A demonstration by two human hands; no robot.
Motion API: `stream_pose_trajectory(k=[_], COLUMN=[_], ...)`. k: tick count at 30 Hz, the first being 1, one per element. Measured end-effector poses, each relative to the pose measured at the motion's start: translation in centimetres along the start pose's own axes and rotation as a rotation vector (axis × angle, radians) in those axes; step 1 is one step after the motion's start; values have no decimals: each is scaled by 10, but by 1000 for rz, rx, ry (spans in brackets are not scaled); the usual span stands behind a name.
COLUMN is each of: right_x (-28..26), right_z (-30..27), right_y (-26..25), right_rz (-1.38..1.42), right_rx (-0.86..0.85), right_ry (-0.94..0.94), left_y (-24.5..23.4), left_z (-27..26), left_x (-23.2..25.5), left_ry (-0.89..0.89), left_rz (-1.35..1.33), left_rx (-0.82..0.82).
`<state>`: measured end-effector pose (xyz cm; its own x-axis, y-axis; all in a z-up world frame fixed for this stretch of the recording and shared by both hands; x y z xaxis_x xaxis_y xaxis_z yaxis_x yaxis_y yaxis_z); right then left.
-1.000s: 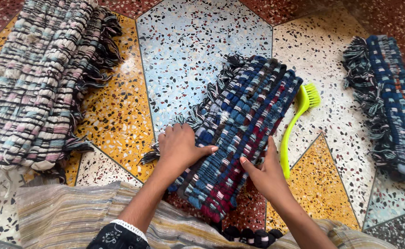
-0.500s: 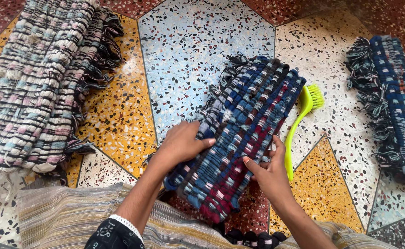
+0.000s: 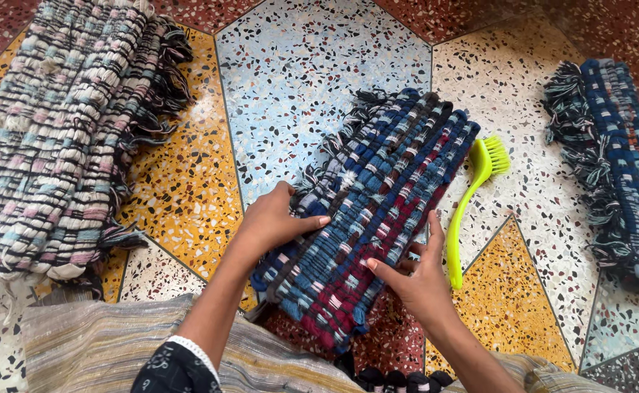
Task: The person cleans a woven rug by brushing its surface with a yellow brush while sitting on a tiled floor.
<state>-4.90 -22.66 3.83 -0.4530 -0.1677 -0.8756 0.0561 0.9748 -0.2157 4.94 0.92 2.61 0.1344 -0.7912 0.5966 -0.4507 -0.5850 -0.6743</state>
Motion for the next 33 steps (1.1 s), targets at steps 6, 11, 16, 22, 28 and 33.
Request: stream_pose_trajectory(k=[6, 11, 16, 22, 28, 33], right_x=[-4, -17, -20, -18, -34, -40], right_z=[4, 4, 7, 12, 7, 7], right_y=[-6, -13, -15, -20, -24, -22], right_rz=[170, 240, 227, 444, 492, 449], right_rx=[-35, -17, -53, -131, -144, -168], right_ry=[-25, -19, -210, -92, -121, -230], left_y=[-14, -5, 12, 22, 23, 13], left_z=[-18, -19, -14, -15, -21, -35], left_x=[24, 32, 27, 36, 48, 56], left_ry=[89, 169, 131, 34, 0, 89], left_rz=[-566, -603, -677, -908, -1149, -1113], left_rx=[-360, -335, -400, -352, -438, -378])
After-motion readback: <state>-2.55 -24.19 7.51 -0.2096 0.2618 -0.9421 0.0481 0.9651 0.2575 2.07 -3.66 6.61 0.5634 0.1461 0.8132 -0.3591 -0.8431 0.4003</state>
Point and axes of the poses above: each hand's wrist, its own z-axis towards the middle knuckle, its own y-axis out of the palm, x = y × z, the point moved 1 cm from there along z, towards the middle knuckle, and after that the axes turned 5 degrees about -x, right-handed, at the moved point
